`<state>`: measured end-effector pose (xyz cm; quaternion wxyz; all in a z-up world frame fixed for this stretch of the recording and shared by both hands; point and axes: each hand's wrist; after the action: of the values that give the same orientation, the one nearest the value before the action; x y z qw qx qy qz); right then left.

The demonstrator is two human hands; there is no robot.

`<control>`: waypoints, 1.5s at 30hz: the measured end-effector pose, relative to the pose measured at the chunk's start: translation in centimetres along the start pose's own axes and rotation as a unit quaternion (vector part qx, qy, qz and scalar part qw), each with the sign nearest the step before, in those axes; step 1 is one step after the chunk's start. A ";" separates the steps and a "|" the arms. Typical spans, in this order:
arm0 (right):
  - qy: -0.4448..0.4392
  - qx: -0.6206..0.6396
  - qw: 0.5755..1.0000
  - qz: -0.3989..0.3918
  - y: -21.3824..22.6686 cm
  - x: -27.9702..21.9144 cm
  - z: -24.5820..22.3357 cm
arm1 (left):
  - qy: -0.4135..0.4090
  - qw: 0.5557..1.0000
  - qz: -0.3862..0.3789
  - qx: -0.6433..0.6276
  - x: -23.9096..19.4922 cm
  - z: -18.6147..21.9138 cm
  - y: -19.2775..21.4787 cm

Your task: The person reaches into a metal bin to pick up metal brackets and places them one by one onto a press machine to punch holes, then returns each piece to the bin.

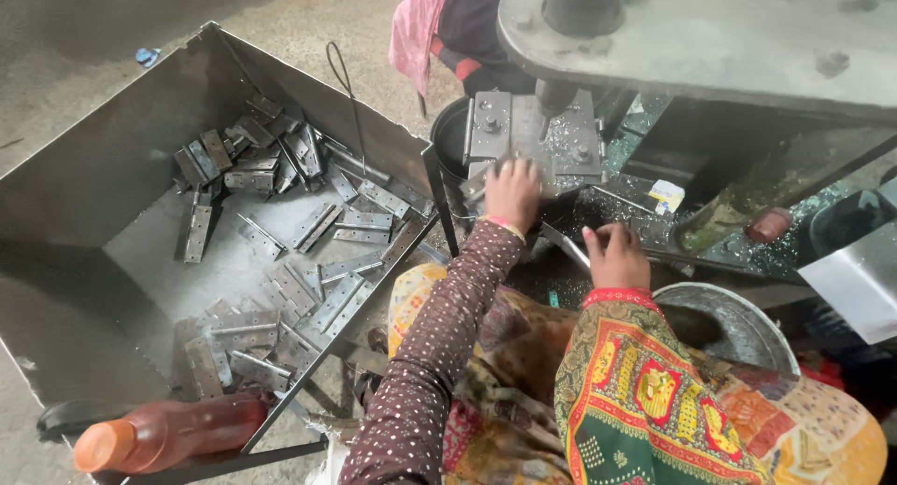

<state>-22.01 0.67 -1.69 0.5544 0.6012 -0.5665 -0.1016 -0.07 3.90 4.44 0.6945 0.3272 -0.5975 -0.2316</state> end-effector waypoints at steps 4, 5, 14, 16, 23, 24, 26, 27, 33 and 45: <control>-0.018 0.021 1.000 -0.011 -0.2 0.4 0.2 | 0.065 0.986 -0.147 0.041 -1.3 -2.0 -1.7; -0.025 0.022 0.999 -0.016 -0.2 -0.1 0.2 | 0.101 0.971 -0.204 0.068 -2.1 -2.4 -1.0; -0.068 -0.043 0.980 -0.183 1.0 0.7 -0.4 | 0.083 0.980 -0.179 -0.030 -3.3 1.0 0.3; -0.078 -0.047 0.977 -0.191 1.7 1.0 -1.2 | 0.093 0.976 -0.192 -0.034 -2.1 0.6 -1.2; -0.066 -0.051 0.960 -0.268 1.5 -3.3 -0.8 | 0.116 0.956 -0.261 -0.058 -0.9 0.2 -1.6; -0.086 -0.050 0.946 -0.308 0.9 -4.2 -0.4 | 0.108 0.965 -0.231 -0.058 -0.9 0.0 -1.7; -0.119 -0.053 0.914 -0.386 -0.2 -5.1 0.8 | 0.099 0.979 -0.167 -0.059 -1.0 -0.1 -2.2; -0.123 -0.048 0.905 -0.404 -0.8 -5.5 1.2 | 0.108 0.977 -0.173 -0.069 -1.5 -0.1 -2.2; -0.092 -0.082 0.877 -0.465 -1.7 -3.2 1.3 | 0.081 0.980 -0.181 -0.007 -2.1 0.0 -3.0; -0.088 -0.074 0.905 -0.410 -0.6 -3.0 1.6 | 0.089 0.965 -0.246 0.002 1.2 -0.8 -5.2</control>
<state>-23.84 1.99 -4.26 0.4547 0.7263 -0.3071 -0.4140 1.31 -0.32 1.40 0.6660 0.4849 -0.4343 -0.3643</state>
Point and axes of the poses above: each hand's wrist, its own x-axis towards the middle knuckle, its own y-axis out of the back of the hand, z = x × y, and after that the axes turned 3 degrees about -x, right-handed
